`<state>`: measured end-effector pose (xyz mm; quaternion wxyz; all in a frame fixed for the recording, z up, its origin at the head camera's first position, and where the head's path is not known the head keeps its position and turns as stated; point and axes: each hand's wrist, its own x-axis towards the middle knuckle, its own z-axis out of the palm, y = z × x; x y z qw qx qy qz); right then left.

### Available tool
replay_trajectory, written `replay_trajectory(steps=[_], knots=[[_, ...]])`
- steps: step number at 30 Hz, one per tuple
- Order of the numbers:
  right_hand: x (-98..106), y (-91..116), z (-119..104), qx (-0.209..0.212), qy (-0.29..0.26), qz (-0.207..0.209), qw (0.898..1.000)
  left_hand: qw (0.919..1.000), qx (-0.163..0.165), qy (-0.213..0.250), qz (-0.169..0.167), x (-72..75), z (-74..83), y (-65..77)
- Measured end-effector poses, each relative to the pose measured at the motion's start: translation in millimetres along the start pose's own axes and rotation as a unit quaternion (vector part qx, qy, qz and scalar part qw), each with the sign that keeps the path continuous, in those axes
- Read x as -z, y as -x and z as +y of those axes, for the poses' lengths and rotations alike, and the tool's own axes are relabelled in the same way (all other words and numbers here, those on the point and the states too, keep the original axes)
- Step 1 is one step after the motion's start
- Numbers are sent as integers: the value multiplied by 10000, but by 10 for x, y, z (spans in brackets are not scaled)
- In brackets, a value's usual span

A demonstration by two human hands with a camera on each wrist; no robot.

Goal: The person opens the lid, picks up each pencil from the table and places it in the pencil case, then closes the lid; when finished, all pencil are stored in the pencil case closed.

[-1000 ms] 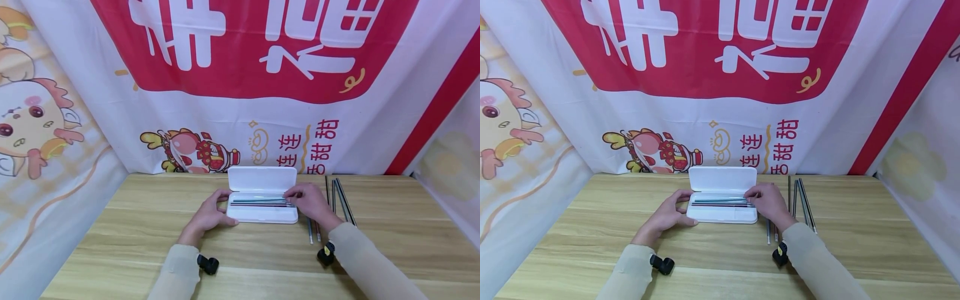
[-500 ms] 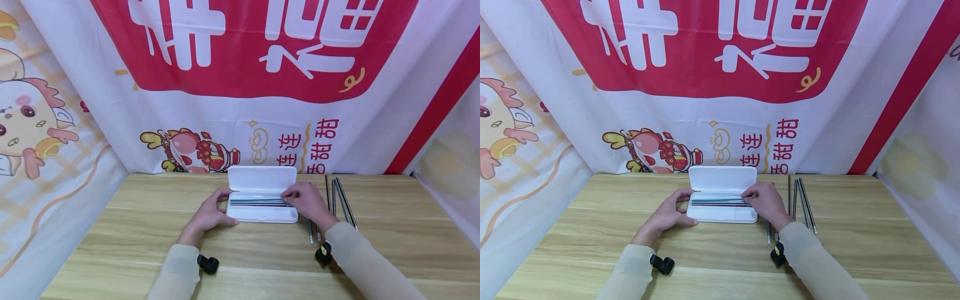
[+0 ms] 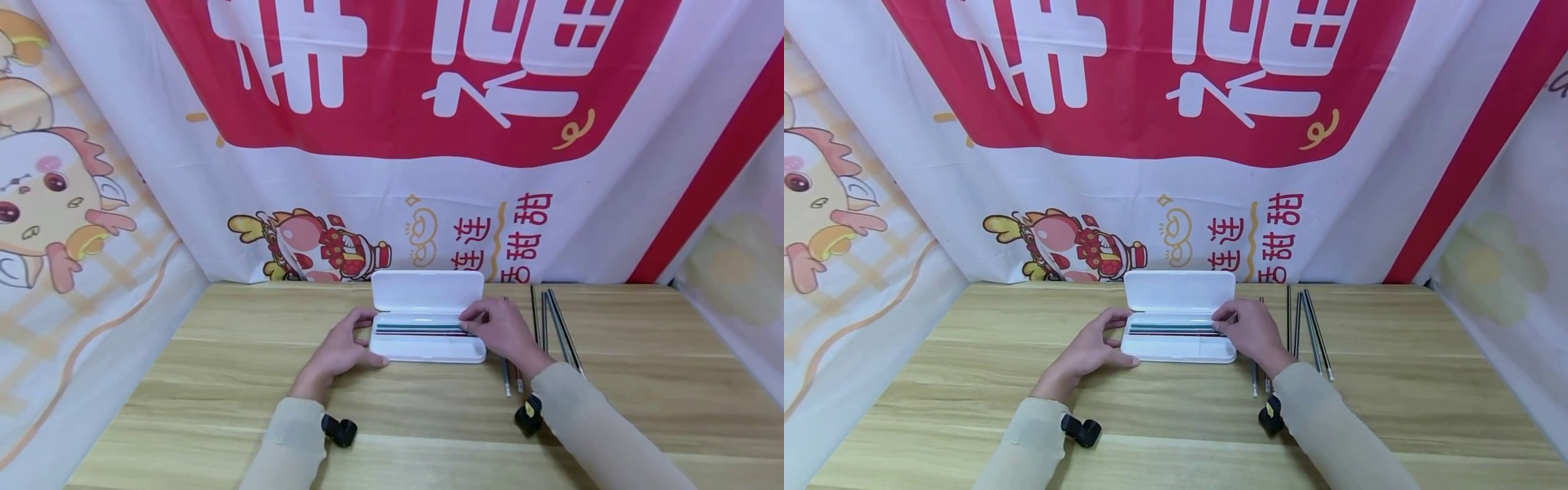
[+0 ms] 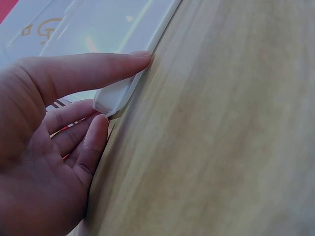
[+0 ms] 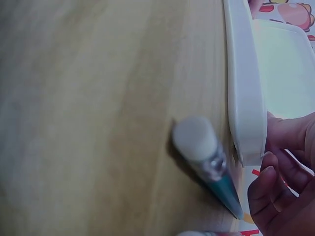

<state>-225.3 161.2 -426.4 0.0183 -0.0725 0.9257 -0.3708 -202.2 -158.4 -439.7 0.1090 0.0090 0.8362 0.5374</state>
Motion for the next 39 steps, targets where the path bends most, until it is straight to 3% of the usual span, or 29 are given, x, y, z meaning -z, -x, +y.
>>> replay_trajectory(steps=[16, 27, 39], knots=[[255, 201, 6, 98, -654, 222, 9976, 9999, -68, 102, -21, 7, -8, -3], [469, 474, 75, -564, -858, 286, 9943, 10000, -29, 46, -13, -2, -2, 6], [585, 748, 387, -877, -777, 513, 9918, 9999, -39, 82, -46, -2, 0, 0]])
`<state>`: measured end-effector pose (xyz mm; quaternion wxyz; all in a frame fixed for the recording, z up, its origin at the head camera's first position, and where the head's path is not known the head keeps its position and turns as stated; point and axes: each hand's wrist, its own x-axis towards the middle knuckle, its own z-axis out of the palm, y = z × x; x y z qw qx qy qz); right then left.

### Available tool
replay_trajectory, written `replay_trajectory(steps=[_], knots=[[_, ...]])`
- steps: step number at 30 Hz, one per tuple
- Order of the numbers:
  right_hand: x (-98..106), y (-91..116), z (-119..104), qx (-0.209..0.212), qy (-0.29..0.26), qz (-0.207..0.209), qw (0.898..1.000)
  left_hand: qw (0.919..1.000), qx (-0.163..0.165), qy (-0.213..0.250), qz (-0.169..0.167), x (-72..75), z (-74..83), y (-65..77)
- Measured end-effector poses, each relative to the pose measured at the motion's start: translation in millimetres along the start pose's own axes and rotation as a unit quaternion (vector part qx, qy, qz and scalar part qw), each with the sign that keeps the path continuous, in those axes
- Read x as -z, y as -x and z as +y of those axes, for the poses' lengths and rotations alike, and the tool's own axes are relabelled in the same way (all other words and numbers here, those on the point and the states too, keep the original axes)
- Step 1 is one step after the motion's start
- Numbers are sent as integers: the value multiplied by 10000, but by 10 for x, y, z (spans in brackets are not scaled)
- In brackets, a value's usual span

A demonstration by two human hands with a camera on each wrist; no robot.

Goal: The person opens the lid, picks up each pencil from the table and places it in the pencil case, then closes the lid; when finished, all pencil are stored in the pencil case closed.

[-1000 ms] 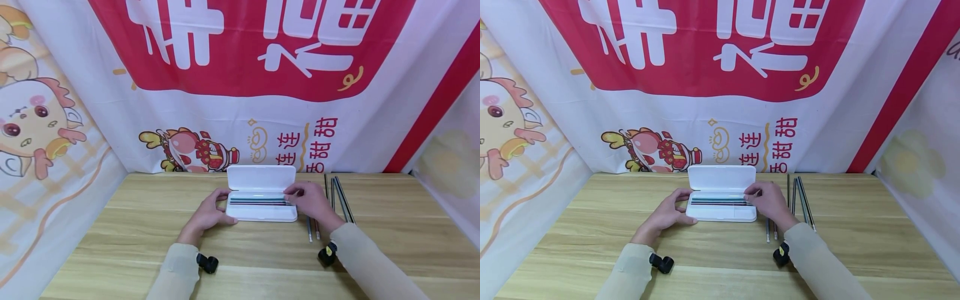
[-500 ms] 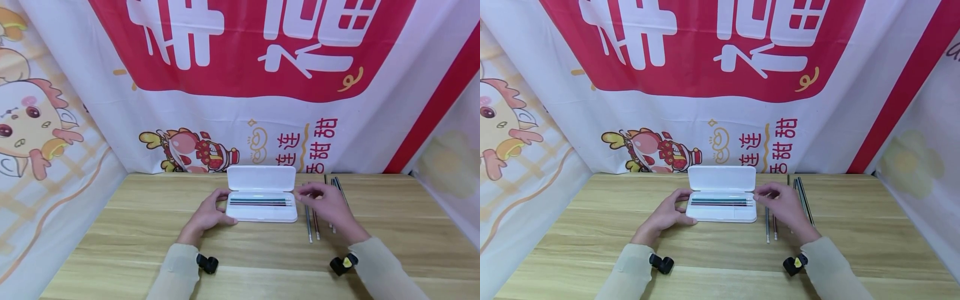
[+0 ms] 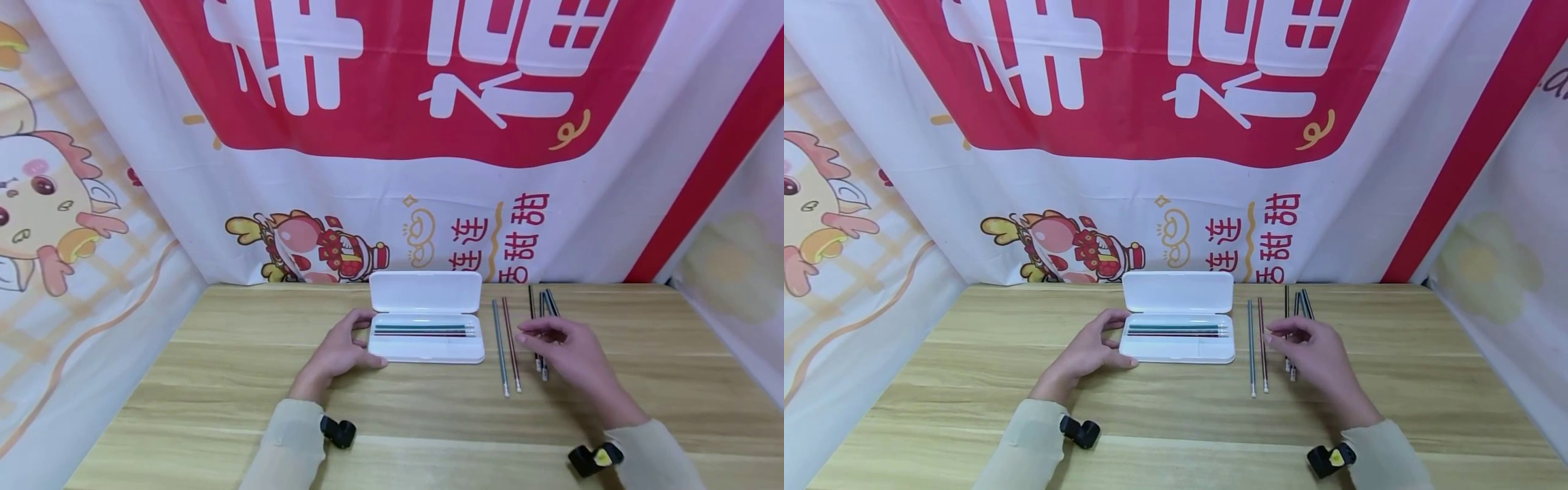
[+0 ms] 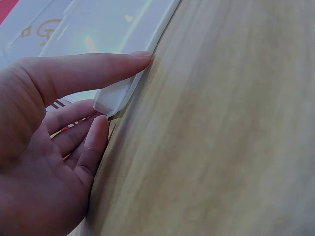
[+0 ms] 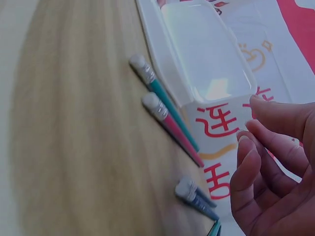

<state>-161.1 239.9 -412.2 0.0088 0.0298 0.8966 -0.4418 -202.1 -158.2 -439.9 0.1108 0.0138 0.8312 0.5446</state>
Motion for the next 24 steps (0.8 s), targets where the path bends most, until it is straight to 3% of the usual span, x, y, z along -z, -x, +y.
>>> replay_trajectory(steps=[8, 24], knots=[[106, 92, 216, -637, -381, -18, 9972, 10000, 3, 16, 8, -6, 14, 16], [287, 192, 466, -913, -621, -96, 9938, 10000, 18, -6, -6, 0, 6, 17]])
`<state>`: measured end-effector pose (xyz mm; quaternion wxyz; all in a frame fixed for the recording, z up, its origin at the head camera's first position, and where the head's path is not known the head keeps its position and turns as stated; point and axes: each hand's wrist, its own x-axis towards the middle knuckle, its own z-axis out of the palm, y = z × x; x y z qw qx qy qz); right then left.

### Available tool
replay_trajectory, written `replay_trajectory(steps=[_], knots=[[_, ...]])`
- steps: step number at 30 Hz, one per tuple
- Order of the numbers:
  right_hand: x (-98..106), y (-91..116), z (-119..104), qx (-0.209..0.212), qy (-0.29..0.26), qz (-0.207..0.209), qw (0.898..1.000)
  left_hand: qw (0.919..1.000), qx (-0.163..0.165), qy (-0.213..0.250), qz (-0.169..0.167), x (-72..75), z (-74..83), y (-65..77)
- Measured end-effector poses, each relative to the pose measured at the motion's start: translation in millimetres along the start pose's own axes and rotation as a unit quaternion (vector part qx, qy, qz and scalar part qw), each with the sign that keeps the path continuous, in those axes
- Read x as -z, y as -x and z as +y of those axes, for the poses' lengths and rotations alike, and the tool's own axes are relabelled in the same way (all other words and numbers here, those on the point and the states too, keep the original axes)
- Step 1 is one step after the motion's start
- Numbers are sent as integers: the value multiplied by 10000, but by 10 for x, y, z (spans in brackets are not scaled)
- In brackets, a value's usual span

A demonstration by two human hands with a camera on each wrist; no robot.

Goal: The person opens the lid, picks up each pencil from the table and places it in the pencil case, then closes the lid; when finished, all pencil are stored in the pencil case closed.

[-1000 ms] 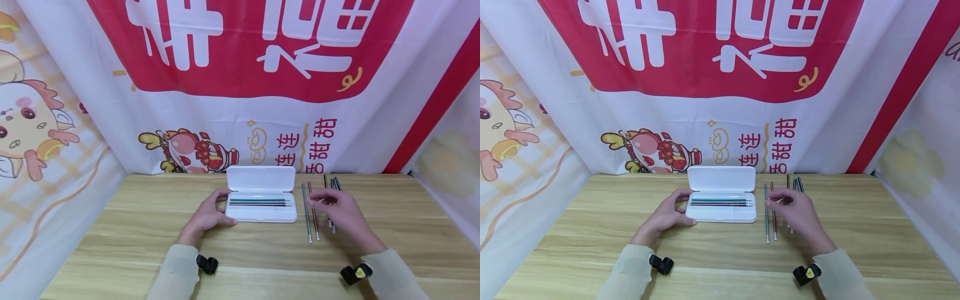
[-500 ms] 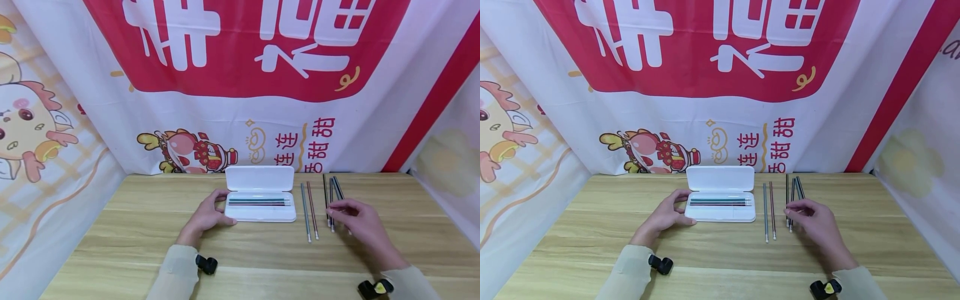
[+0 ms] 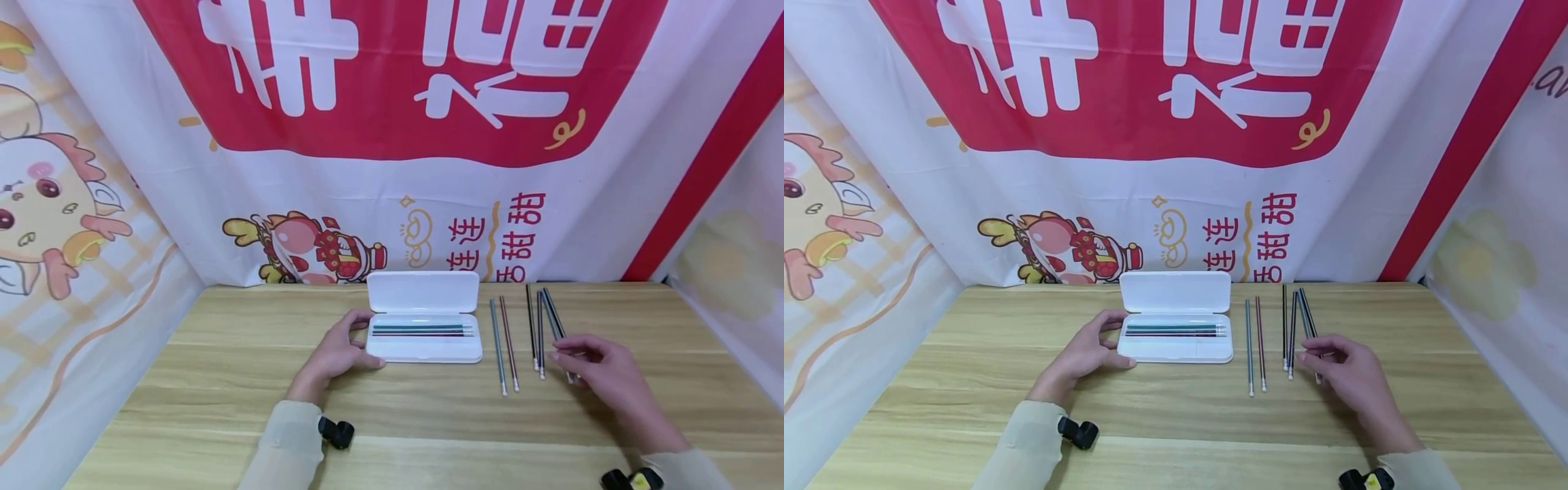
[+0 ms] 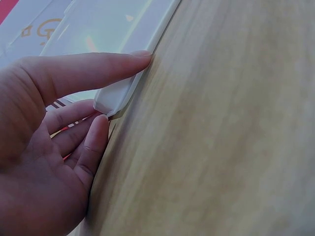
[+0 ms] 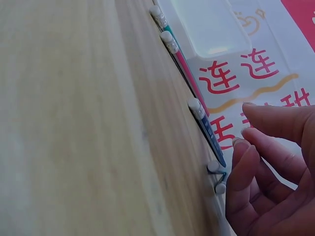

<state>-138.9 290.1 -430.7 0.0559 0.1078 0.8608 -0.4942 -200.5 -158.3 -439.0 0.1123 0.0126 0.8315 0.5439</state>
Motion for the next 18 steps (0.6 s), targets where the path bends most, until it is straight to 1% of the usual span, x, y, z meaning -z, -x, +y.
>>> replay_trajectory(steps=[8, 15, 18], knots=[[125, 21, 98, 24, -84, 122, 9999, 10000, 13, -2, -1, 8, 14, 4], [206, -24, 173, -339, -84, 145, 9993, 10000, 33, 16, 5, 2, 20, 9], [222, -57, 196, -417, -56, 132, 9990, 10000, 41, 11, 7, -1, 25, 12]])
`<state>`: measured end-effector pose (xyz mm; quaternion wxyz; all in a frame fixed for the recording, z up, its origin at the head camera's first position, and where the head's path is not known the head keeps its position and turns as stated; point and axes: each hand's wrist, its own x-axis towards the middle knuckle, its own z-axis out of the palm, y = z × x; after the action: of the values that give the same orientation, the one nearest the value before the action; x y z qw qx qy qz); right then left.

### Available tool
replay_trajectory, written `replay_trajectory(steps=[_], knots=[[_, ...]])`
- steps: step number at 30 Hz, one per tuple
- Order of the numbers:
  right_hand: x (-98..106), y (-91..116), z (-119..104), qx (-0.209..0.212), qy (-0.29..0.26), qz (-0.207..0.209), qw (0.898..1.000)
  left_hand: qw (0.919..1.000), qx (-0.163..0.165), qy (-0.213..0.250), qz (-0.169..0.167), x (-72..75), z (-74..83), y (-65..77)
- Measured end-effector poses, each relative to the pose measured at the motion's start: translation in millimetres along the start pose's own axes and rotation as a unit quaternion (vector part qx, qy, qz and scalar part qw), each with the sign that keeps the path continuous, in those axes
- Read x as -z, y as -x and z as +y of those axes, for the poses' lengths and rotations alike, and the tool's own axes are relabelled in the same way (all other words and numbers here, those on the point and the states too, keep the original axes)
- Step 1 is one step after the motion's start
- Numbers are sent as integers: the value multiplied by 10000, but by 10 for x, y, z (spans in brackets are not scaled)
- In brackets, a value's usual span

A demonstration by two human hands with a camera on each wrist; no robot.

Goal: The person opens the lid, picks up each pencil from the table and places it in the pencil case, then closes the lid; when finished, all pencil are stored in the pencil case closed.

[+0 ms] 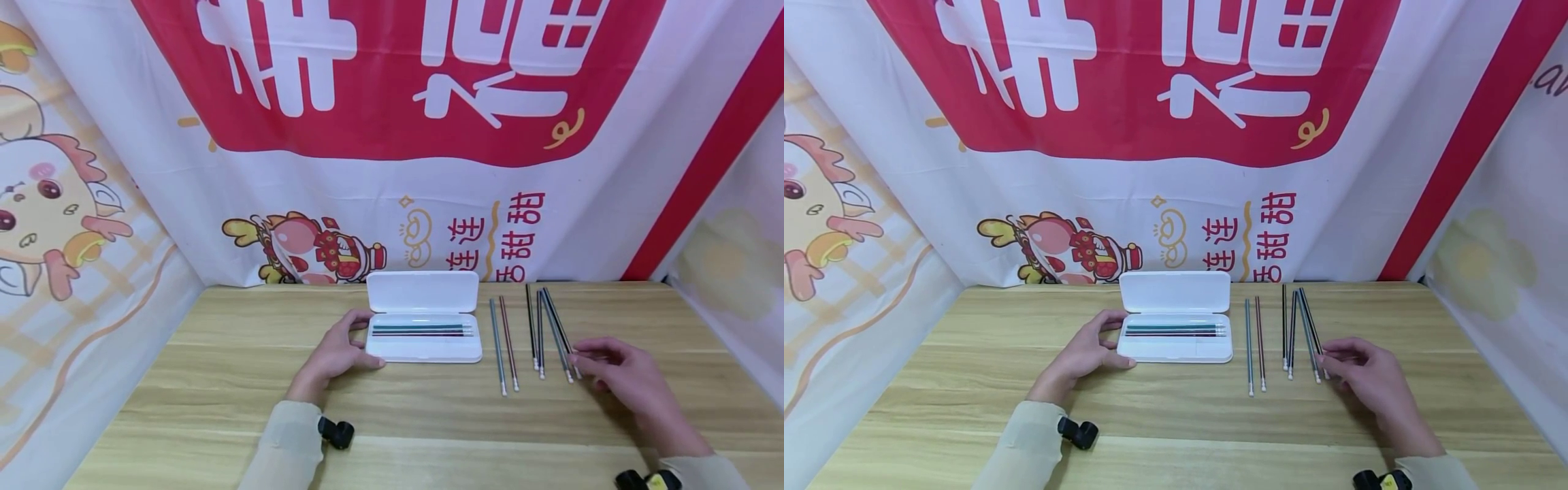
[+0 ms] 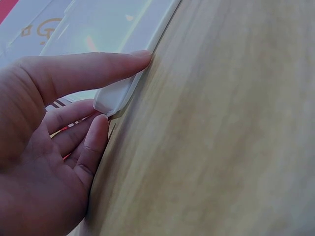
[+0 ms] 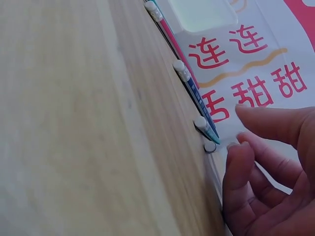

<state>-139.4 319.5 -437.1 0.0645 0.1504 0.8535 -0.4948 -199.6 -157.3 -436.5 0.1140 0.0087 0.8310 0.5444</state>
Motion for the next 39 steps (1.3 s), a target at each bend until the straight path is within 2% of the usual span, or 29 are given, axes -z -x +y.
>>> replay_trajectory(steps=[11, 19, 29, 39], knots=[[-16, -31, -5, -106, 157, -118, 9997, 10000, -1, 25, -24, 3, -20, -9], [-13, 8, -52, 164, 416, -168, 9989, 10000, -57, 58, -50, 2, -31, -13], [-23, 4, -60, -36, 782, -81, 9969, 10000, 38, 58, -44, 4, -12, -17], [-36, 14, -92, -242, 873, -99, 9958, 10000, 33, 19, -31, 7, -5, -9]])
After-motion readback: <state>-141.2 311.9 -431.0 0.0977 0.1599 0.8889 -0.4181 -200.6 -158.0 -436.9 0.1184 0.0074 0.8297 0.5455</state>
